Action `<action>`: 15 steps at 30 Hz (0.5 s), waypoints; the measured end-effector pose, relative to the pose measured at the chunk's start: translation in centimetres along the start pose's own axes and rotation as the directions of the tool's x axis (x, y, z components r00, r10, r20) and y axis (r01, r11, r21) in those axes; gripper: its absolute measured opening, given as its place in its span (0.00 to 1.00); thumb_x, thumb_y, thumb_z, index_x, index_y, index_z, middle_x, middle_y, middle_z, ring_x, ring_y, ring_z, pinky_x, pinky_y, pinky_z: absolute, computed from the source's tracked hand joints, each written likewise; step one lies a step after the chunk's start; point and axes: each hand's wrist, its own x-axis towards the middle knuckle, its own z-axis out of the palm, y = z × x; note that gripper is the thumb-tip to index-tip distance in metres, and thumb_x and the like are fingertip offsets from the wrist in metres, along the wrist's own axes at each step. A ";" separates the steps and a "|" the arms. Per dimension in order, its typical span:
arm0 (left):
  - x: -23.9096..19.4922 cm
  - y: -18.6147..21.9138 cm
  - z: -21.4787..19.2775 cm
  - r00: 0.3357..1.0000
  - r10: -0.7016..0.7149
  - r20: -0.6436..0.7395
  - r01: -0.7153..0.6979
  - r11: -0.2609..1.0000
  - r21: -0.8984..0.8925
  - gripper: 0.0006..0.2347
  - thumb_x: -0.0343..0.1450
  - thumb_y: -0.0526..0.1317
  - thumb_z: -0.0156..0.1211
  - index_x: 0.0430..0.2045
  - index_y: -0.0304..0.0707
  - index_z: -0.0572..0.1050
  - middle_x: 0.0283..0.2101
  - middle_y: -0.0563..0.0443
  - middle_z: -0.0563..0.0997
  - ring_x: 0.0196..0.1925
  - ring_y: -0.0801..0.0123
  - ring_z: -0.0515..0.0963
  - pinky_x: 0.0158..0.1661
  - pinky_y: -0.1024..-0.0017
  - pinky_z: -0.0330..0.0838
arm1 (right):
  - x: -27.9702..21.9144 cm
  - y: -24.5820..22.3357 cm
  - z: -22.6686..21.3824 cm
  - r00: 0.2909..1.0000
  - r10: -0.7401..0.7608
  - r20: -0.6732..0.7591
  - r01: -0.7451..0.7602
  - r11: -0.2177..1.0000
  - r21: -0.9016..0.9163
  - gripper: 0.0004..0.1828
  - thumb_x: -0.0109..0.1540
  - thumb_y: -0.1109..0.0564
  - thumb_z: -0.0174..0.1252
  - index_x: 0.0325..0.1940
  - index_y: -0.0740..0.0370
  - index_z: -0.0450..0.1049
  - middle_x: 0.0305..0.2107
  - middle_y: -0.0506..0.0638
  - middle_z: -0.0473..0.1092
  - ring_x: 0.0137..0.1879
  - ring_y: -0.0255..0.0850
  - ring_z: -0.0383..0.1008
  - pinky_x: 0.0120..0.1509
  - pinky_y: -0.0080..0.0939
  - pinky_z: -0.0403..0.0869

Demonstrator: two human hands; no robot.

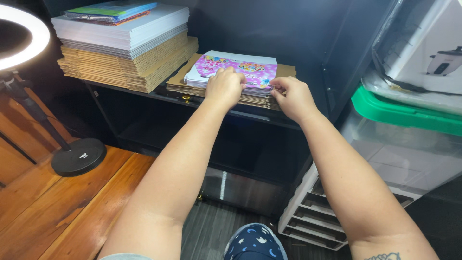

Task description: The person repeatedly picks up small pink and white paper items from a stack on a black shelf and places them onto a green box on a low wooden bench. The person handles the items by hand, stacking them one by one.

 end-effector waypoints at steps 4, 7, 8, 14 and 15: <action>0.0 0.4 -0.3 1.000 -0.007 0.029 0.007 1.000 -0.008 0.05 0.73 0.46 0.61 0.38 0.59 0.83 0.47 0.52 0.77 0.57 0.52 0.72 0.56 0.50 0.69 | 0.0 0.0 0.0 1.000 0.007 0.006 -0.007 1.000 0.001 0.14 0.65 0.62 0.63 0.55 0.56 0.79 0.41 0.56 0.76 0.50 0.45 0.79 0.50 0.43 0.81; 0.1 0.4 -0.4 0.999 -0.032 0.043 0.034 0.999 -0.041 0.05 0.73 0.46 0.60 0.39 0.59 0.82 0.47 0.52 0.77 0.58 0.52 0.72 0.57 0.48 0.68 | 0.0 0.1 0.2 1.000 0.017 0.012 -0.017 1.000 -0.006 0.14 0.65 0.62 0.63 0.54 0.54 0.79 0.41 0.55 0.76 0.50 0.45 0.79 0.51 0.43 0.82; 0.2 0.4 -0.3 0.998 -0.043 0.042 0.045 0.998 -0.052 0.05 0.73 0.46 0.60 0.38 0.59 0.82 0.46 0.52 0.77 0.57 0.53 0.73 0.57 0.47 0.68 | 0.0 0.1 0.2 0.999 0.031 0.019 -0.031 1.000 0.001 0.14 0.65 0.62 0.63 0.55 0.54 0.79 0.41 0.57 0.77 0.51 0.48 0.79 0.52 0.45 0.81; 0.1 0.8 -1.0 0.996 -0.064 0.062 0.068 0.995 -0.076 0.07 0.74 0.48 0.57 0.39 0.56 0.82 0.47 0.50 0.78 0.58 0.53 0.72 0.58 0.48 0.66 | -0.2 0.4 0.3 0.998 0.055 0.021 -0.055 0.998 0.024 0.15 0.65 0.62 0.63 0.56 0.54 0.79 0.40 0.58 0.78 0.51 0.50 0.80 0.53 0.47 0.81; -0.1 1.1 -1.4 0.995 -0.063 0.071 0.068 0.994 -0.081 0.09 0.74 0.50 0.58 0.40 0.55 0.83 0.48 0.50 0.78 0.59 0.54 0.72 0.59 0.50 0.64 | -0.2 0.4 0.3 0.998 0.057 0.020 -0.058 0.998 0.035 0.15 0.65 0.62 0.63 0.56 0.54 0.79 0.40 0.58 0.78 0.51 0.50 0.80 0.53 0.47 0.81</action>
